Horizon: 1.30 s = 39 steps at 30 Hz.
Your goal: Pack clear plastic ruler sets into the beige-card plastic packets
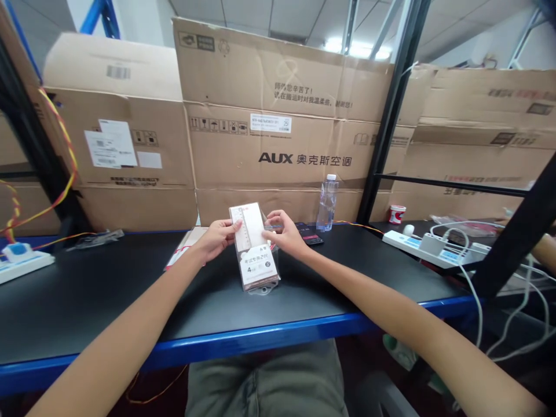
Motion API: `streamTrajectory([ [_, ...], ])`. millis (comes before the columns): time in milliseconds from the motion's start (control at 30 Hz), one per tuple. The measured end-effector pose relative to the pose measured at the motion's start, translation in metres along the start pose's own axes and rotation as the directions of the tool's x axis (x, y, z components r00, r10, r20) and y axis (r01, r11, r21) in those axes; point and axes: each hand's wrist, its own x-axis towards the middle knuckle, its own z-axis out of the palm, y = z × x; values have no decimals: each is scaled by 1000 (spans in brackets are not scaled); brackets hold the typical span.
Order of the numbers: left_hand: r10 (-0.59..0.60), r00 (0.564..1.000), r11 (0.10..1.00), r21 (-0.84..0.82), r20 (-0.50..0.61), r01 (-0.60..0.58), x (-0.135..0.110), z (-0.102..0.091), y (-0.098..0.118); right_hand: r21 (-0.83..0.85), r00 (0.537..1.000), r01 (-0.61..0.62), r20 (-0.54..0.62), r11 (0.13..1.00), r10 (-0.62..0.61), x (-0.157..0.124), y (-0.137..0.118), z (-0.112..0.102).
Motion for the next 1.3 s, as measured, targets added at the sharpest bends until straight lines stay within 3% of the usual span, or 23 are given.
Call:
streamTrajectory([
  [100, -31, 991, 999, -35, 133, 36, -3, -2, 1, -107, 995, 95, -31, 990, -99, 1, -1, 1],
  [200, -60, 952, 997, -33, 301, 74, -8, -3, 4, -135, 987, 144, -44, 980, -151, 3, -3, -2],
  [267, -67, 945, 997, -10, 321, 74, -10, -2, 6, -164, 981, 173, -61, 971, -186, 4, -5, -4],
  [467, -57, 964, 998, 33, 259, 50, -9, 5, 5, -300, 987, 162, 43, 940, -156, 5, -11, -9],
  [633, -50, 980, 988, 154, 195, 19, -8, 6, 3, -359, 994, -37, 81, 933, 70, -1, -7, -4],
  [733, -63, 988, 976, 217, 143, 31, -5, 7, 1, -302, 978, -158, 85, 940, 192, -2, 0, 1],
  [833, -45, 999, 969, 244, -19, 48, -1, 4, -1, -65, 966, -256, 15, 964, 257, 5, 8, -1],
  [900, -47, 988, 948, 305, -149, 91, 2, -3, -1, 112, 944, -300, -108, 947, 312, 12, 13, -11],
  [967, -86, 968, 872, 452, -238, 188, 4, -14, 0, 174, 908, -329, -211, 928, 361, 18, 17, -24],
  [1000, -83, 955, 802, 550, -284, 233, 4, -19, 1, 125, 905, -342, -223, 931, 362, 19, 18, -30],
  [1067, 3, 929, 651, 705, -371, 279, 4, -24, 3, -27, 936, -323, -161, 946, 315, 19, 19, -37],
  [1100, 56, 922, 619, 738, -382, 268, 3, -24, 4, -98, 956, -287, -97, 953, 278, 17, 19, -38],
  [1133, 86, 927, 632, 739, -364, 232, 2, -21, 5, -155, 970, -241, -14, 958, 242, 15, 17, -36],
  [1200, 61, 969, 743, 659, -238, 115, -1, -11, 6, -237, 966, -129, 189, 963, 176, 9, 12, -28],
  [1300, 28, 999, 841, 541, -30, -8, -5, 5, 6, -356, 879, 77, 465, 931, 105, 1, 2, -14],
])
